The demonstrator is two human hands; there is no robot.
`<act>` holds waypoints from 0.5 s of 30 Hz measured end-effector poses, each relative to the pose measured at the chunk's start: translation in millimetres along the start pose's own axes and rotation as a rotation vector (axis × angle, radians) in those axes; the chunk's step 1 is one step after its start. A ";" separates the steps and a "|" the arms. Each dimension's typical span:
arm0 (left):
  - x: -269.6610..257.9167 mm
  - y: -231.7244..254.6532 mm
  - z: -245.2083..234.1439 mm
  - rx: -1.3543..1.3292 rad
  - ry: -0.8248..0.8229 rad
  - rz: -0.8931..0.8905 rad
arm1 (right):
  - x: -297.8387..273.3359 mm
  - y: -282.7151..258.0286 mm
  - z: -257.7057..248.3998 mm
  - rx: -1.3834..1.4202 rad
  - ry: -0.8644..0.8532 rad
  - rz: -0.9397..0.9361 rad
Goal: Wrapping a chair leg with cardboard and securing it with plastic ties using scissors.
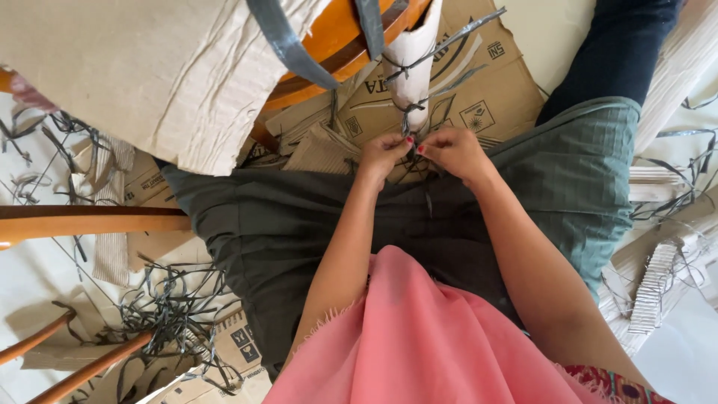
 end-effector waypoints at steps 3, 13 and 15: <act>-2.6 -5.7 7.0 -0.143 -0.005 -0.039 | -8.3 8.3 13.1 0.113 0.025 0.180; -28.0 9.7 14.3 -0.277 -0.102 -0.081 | -0.7 7.5 16.3 -0.084 0.009 -0.047; -25.1 9.0 13.0 -0.247 -0.080 -0.046 | -3.3 -2.1 13.1 -0.118 0.014 -0.073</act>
Point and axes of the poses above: each hand's wrist, its own x-axis towards the middle knuckle, its own z-axis out of the palm, y = z × x, the point moved 3 cm from there along x, towards the middle knuckle, and after that the axes turned 10 degrees about -z, right-handed, at the moved point
